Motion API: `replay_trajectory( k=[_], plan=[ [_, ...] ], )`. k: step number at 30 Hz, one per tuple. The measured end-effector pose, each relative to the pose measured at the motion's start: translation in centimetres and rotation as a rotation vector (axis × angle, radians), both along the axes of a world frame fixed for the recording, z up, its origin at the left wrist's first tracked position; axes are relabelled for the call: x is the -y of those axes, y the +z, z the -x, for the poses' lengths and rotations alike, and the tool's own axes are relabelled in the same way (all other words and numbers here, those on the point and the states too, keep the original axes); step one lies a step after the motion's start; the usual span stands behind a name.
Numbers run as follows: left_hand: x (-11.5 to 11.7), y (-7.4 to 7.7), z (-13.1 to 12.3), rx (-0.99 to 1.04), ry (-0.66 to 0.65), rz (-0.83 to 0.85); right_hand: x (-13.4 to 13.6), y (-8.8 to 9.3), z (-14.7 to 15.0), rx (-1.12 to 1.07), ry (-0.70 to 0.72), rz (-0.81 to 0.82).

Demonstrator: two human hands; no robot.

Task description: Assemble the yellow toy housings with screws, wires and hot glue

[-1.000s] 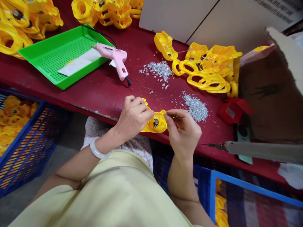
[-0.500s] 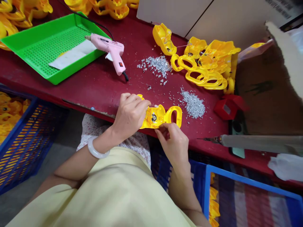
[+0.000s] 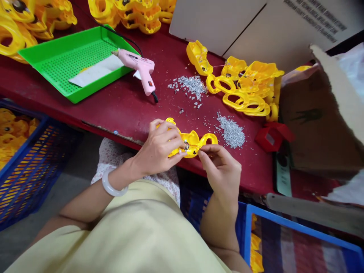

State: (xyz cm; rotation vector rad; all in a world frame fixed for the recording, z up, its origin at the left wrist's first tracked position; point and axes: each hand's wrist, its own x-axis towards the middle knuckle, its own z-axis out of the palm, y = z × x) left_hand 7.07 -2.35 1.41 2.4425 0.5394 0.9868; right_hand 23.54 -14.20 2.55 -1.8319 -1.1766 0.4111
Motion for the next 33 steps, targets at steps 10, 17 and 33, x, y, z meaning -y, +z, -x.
replay_trajectory(
  k=[10, 17, 33],
  plan=[
    [0.5, -0.6, -0.3, 0.078, 0.041, 0.051, -1.4, 0.0, 0.9, -0.084, 0.128, -0.055],
    [0.8, -0.3, -0.6, 0.12, 0.084, 0.124, -1.4, 0.1, 1.3, -0.134, 0.115, -0.09],
    [0.9, -1.9, -0.3, 0.135, 0.118, -0.049, -2.2, 0.1, 0.7, -0.057, 0.027, 0.081]
  ],
)
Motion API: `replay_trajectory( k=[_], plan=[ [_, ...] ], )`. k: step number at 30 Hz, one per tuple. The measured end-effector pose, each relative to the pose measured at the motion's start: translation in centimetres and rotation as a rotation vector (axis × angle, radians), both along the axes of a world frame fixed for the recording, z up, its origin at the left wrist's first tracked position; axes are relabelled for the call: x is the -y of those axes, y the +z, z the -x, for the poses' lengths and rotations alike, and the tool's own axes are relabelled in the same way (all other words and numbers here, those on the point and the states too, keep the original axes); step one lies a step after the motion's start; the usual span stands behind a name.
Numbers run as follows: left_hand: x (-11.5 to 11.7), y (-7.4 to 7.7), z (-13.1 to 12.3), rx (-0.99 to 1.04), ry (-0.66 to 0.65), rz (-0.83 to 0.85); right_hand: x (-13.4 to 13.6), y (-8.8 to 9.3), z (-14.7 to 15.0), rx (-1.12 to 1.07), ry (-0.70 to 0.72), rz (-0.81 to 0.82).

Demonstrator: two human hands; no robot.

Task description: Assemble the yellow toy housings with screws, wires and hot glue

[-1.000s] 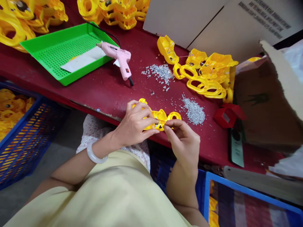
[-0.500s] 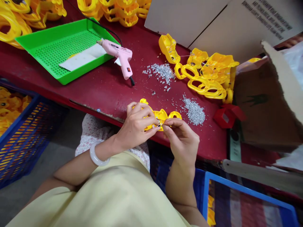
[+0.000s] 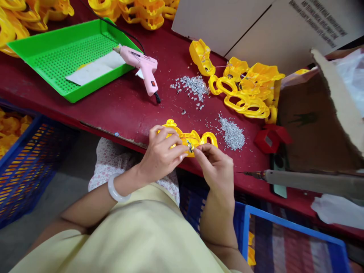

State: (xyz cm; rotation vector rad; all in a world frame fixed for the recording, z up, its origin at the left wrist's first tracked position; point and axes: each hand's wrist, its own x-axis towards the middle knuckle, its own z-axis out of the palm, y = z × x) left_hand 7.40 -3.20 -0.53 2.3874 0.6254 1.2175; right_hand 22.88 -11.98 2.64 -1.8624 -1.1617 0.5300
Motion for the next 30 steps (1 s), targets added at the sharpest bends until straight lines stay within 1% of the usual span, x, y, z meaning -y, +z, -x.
replay_trajectory(
  k=[3, 5, 9, 15, 19, 24, 26, 28, 30],
  plan=[
    [-0.2, -0.4, 0.3, -0.07, -0.025, -0.074, 0.0, -0.1, -1.3, 0.258, -0.143, 0.026],
    [-0.3, -0.6, 0.4, -0.101, -0.037, -0.112, -0.1, -0.2, -2.1, 0.371, -0.21, 0.077],
    [-0.2, -0.9, 0.4, -0.11, -0.024, -0.136, -0.4, -0.5, -2.8, 0.392, -0.256, 0.165],
    [0.0, -1.2, 0.2, -0.088, -0.013, -0.143, -0.8, -1.0, -2.5, 0.374, -0.291, 0.209],
    [0.0, -1.3, 0.2, -0.08, -0.023, -0.14, -1.1, -0.7, -2.6, 0.425, -0.293, 0.276],
    [0.1, -1.4, 0.1, -0.066, -0.022, -0.154, -1.9, 0.2, -2.5, 0.529, -0.214, 0.465],
    [0.1, -1.5, 0.1, -0.069, -0.024, -0.154, -2.2, 0.2, -2.3, 0.59, -0.218, 0.513],
    [0.1, -1.5, 0.0, -0.07, -0.025, -0.155, -2.2, 0.0, -2.2, 0.659, -0.237, 0.507],
    [0.0, -1.4, -0.1, -0.059, -0.019, -0.16, -1.9, -0.2, -2.3, 0.687, -0.227, 0.468]
  ],
)
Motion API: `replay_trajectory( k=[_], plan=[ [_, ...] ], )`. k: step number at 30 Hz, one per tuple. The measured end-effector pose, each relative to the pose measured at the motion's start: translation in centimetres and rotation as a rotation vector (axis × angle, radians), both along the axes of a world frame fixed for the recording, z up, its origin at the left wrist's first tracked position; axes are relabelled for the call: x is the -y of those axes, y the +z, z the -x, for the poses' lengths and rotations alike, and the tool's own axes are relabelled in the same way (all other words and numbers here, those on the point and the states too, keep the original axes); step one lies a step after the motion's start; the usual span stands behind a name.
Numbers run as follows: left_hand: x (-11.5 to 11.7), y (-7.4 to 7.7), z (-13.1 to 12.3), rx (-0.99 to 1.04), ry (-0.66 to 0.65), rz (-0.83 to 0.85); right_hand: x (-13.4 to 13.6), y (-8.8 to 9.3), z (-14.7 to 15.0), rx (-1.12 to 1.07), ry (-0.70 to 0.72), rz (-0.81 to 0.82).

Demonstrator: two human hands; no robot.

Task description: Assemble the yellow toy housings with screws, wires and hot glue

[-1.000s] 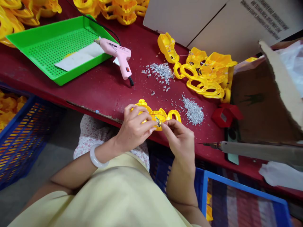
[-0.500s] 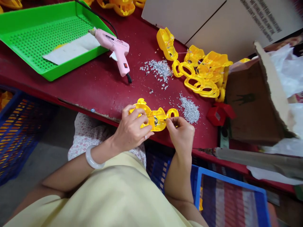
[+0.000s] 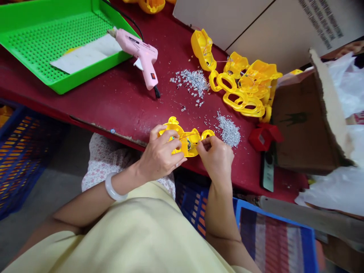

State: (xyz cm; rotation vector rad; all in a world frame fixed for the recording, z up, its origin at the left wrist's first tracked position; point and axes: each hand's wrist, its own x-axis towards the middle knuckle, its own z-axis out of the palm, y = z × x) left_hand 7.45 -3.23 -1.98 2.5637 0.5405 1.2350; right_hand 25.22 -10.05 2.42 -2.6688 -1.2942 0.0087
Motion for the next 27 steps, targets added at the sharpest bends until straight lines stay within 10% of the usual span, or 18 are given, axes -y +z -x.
replay_trajectory(
  k=[10, 27],
  plan=[
    [-0.3, 0.2, 0.2, -0.001, -0.012, 0.014, 0.7, -0.1, -1.1, -0.335, 0.243, -0.311],
    [-0.1, 0.8, 0.3, -0.06, -0.054, 0.035, 3.4, -0.9, -2.5, 0.164, 0.682, -0.362]
  ],
)
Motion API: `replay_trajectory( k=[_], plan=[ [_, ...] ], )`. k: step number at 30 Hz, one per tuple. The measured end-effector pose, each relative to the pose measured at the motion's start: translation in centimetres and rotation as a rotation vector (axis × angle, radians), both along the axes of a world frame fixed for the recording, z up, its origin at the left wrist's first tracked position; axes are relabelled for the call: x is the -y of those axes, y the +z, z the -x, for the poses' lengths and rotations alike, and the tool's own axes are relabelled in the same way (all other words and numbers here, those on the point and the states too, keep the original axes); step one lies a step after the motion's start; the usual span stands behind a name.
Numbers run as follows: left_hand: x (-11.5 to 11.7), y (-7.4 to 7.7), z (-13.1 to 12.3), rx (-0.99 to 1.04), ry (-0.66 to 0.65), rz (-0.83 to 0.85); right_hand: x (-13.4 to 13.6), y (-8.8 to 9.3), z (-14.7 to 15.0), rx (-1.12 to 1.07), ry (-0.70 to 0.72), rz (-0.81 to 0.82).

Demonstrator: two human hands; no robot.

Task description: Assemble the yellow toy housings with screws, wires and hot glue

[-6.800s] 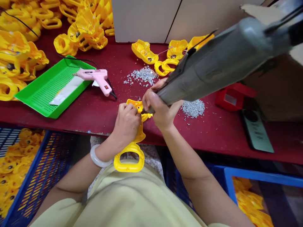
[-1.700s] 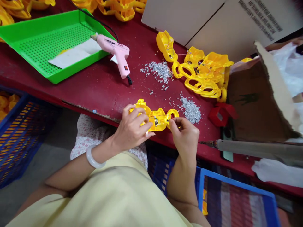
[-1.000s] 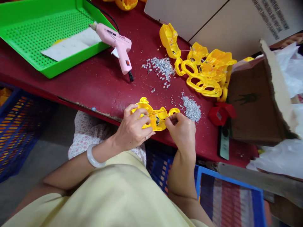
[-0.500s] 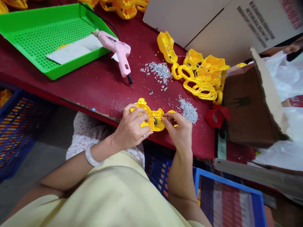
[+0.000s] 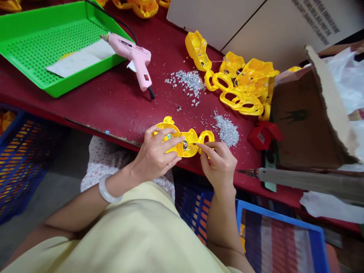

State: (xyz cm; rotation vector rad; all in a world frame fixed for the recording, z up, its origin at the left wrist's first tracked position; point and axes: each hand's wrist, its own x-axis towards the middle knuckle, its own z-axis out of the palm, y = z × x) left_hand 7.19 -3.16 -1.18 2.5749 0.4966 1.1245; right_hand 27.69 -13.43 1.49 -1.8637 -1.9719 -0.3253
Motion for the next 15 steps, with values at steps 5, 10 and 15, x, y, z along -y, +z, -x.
replay_trajectory(
  k=[5, 10, 15],
  plan=[
    [0.0, 0.1, 0.0, -0.027, 0.014, -0.003, 0.2, -0.3, 0.4, 0.024, -0.043, -0.016],
    [0.0, 0.0, 0.0, -0.041, 0.002, 0.002, 0.3, -0.8, 1.0, -0.028, -0.089, -0.045],
    [0.0, -0.1, 0.0, -0.034, -0.007, 0.014, 0.2, -1.3, 1.5, -0.115, -0.16, -0.059]
  ],
)
